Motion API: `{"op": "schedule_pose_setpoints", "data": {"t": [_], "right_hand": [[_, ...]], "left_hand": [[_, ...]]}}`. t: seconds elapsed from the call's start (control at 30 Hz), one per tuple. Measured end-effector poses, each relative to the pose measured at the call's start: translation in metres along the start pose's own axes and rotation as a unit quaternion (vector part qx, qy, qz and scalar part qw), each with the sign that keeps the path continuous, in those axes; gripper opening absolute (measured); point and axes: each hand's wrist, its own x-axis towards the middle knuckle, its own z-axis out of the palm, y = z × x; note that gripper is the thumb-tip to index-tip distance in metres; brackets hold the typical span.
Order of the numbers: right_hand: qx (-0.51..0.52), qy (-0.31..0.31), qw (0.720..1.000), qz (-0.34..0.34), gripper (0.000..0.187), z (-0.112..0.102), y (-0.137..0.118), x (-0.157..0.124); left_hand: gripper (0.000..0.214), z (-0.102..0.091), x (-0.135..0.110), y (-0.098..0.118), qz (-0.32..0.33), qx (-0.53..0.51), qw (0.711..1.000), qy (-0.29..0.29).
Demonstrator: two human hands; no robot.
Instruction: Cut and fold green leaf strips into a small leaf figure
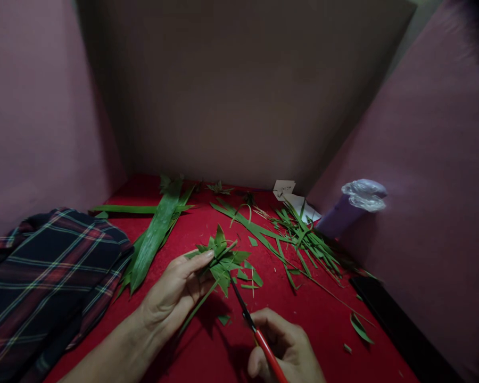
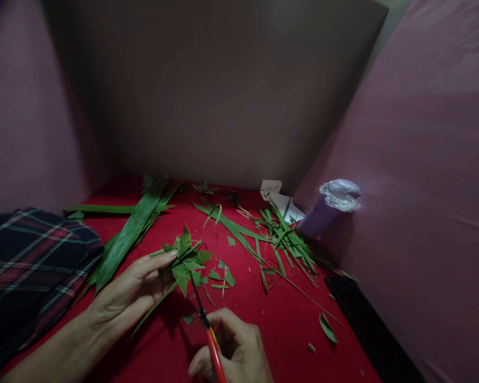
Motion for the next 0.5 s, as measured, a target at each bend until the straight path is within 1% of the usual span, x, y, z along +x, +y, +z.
{"op": "schedule_pose_setpoints", "data": {"t": [0.1,0.2,0.3,0.4,0.5], "right_hand": [[-0.034,0.009,0.999,0.012,0.044,0.0014,-0.0037,-0.0004],[-0.064,0.018,0.997,0.028,0.031,0.0029,-0.0065,-0.0007],[-0.091,0.031,0.995,0.016,0.026,0.0035,-0.0084,-0.0006],[-0.099,0.027,0.995,0.001,0.026,0.0035,-0.0097,-0.0011],[-0.093,0.016,0.995,-0.025,0.036,0.0049,-0.0108,-0.0027]], "left_hand": [[0.013,-0.0006,-0.0001,-0.0002,0.001,0.003,1.000,-0.001],[0.012,-0.0013,0.0006,-0.0013,0.000,0.003,1.000,0.002],[0.013,-0.0007,0.0005,-0.0019,0.001,-0.002,1.000,0.002],[0.013,0.0002,0.0002,-0.0016,0.003,-0.004,1.000,0.004],[0.011,0.0000,0.0008,-0.0009,-0.004,-0.009,1.000,0.005]]}}
